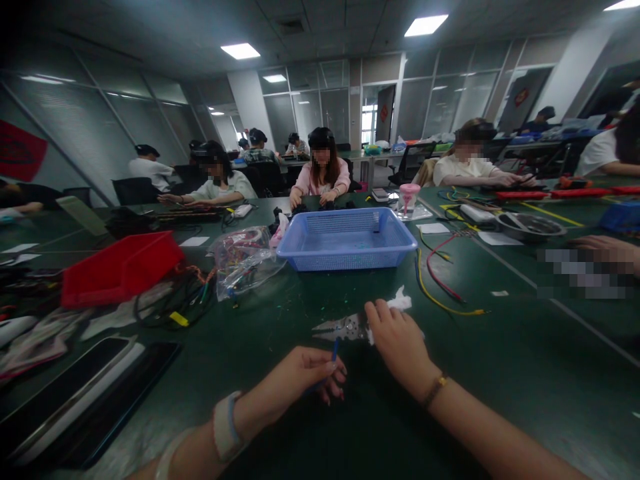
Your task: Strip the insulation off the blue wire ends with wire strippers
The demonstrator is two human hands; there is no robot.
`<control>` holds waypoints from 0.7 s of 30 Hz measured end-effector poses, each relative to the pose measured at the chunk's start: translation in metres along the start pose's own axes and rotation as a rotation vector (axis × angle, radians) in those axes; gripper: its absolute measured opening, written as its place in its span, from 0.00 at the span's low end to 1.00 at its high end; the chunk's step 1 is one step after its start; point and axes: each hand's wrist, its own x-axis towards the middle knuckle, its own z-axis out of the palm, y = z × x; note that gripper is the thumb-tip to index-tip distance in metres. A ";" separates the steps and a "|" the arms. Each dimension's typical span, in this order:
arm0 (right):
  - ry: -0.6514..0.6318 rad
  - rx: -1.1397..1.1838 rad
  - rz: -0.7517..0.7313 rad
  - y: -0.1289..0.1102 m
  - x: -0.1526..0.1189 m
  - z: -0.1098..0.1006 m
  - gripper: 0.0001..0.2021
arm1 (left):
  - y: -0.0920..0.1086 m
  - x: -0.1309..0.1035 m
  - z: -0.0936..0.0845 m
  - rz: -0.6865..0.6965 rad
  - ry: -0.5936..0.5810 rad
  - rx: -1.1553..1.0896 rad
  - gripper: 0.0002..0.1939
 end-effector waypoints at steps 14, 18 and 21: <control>-0.106 0.067 0.044 0.010 0.005 -0.003 0.10 | -0.001 -0.001 0.000 -0.015 -0.051 0.008 0.13; -0.116 0.151 0.004 0.017 0.005 0.003 0.15 | -0.004 0.000 -0.002 -0.017 -0.124 0.032 0.14; -0.089 0.219 -0.022 0.022 0.004 0.007 0.21 | -0.004 0.000 -0.004 -0.035 -0.121 0.107 0.14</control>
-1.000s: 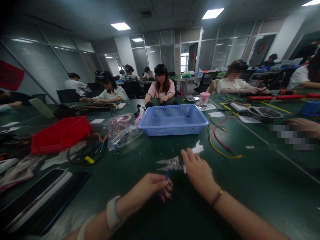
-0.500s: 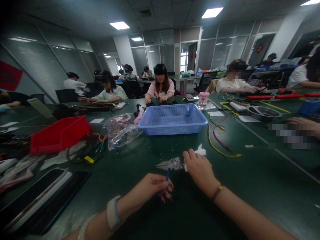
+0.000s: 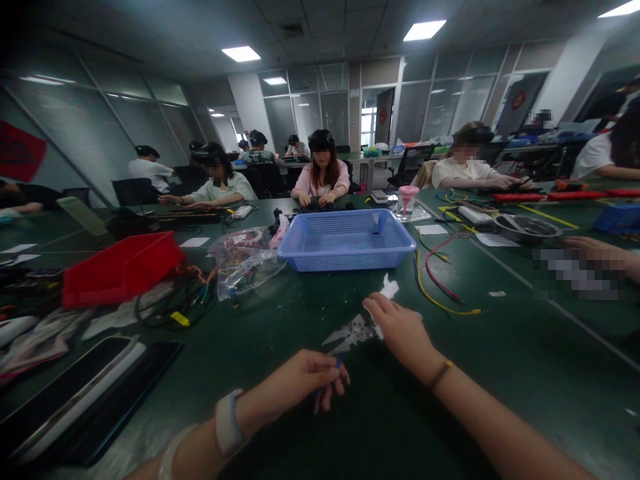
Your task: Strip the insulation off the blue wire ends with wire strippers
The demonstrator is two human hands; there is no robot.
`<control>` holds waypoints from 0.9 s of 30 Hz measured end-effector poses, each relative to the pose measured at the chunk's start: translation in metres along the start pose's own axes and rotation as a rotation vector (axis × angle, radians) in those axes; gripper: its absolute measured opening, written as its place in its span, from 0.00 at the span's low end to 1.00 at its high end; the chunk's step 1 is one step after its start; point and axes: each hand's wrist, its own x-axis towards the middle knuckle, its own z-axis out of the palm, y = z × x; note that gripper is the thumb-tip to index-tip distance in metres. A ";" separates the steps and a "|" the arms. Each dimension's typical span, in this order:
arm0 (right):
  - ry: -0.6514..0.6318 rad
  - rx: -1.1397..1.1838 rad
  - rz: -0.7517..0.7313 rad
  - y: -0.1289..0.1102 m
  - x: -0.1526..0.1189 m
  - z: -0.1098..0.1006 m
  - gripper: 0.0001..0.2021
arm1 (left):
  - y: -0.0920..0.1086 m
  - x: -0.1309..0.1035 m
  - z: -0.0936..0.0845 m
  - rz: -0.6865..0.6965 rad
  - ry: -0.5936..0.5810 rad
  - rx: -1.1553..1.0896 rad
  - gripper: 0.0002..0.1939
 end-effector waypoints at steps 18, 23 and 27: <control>0.196 0.039 -0.131 0.011 0.002 -0.002 0.20 | 0.007 -0.003 -0.008 -0.026 -0.140 0.093 0.13; 0.189 0.008 -0.097 0.008 0.002 -0.007 0.14 | 0.009 -0.004 -0.007 -0.033 -0.132 0.099 0.14; 0.125 0.005 -0.031 0.010 -0.001 -0.007 0.13 | 0.010 -0.003 -0.007 -0.038 -0.110 0.081 0.15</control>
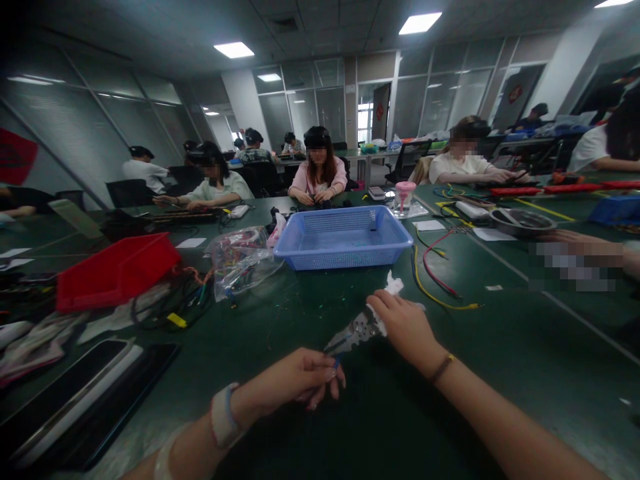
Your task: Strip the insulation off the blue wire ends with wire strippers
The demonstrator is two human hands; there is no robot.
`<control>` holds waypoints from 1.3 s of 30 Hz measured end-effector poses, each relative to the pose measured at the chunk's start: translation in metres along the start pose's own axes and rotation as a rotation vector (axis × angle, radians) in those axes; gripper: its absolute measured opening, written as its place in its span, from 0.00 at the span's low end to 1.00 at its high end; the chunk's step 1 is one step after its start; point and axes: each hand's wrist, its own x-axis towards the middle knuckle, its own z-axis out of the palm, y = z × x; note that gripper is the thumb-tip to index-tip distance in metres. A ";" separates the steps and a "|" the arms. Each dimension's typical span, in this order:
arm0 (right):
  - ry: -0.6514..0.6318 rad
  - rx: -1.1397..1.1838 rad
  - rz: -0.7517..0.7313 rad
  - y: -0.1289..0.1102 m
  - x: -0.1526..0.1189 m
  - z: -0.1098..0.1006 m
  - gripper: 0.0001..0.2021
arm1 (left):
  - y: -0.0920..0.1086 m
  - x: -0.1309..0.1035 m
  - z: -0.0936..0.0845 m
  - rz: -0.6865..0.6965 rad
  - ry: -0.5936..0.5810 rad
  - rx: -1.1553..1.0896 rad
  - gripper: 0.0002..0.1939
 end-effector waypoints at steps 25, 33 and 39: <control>-0.006 0.023 -0.007 0.006 0.001 -0.001 0.14 | 0.005 -0.003 -0.004 0.042 -0.090 -0.076 0.13; -0.069 0.140 -0.033 0.007 -0.003 0.002 0.25 | 0.009 -0.006 -0.002 0.038 -0.124 -0.100 0.12; -0.018 0.134 -0.078 0.010 -0.003 0.001 0.26 | 0.008 -0.007 -0.004 0.017 -0.158 -0.119 0.12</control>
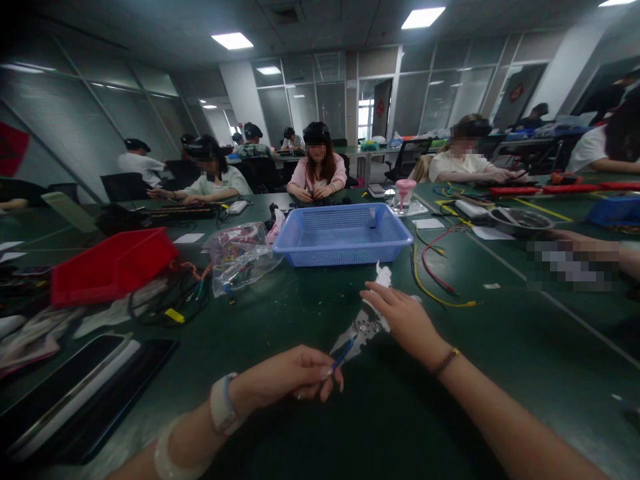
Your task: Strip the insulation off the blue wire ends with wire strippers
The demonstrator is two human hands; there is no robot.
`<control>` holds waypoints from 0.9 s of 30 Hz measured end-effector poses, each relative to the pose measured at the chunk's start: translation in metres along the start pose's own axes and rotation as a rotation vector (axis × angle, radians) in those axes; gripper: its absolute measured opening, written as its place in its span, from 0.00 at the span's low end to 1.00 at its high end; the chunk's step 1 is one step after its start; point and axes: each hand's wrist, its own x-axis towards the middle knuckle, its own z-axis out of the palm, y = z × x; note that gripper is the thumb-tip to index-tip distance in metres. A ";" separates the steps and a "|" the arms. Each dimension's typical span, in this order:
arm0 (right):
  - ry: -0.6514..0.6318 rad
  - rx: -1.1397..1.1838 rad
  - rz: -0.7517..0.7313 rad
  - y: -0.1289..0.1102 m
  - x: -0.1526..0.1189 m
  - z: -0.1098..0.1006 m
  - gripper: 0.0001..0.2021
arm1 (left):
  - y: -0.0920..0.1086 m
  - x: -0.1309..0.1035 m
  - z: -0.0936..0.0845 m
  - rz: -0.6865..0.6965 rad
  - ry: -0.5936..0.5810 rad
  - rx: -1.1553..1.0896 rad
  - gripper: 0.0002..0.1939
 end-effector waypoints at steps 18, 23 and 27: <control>-0.082 0.002 0.034 -0.002 0.002 -0.009 0.16 | -0.001 0.001 -0.001 0.004 0.022 0.008 0.12; -0.092 -0.032 0.047 -0.002 0.002 -0.007 0.14 | -0.001 0.001 0.000 0.007 0.011 -0.009 0.12; -0.099 -0.063 0.054 -0.003 0.003 -0.008 0.12 | -0.001 0.001 0.000 0.006 0.004 -0.021 0.12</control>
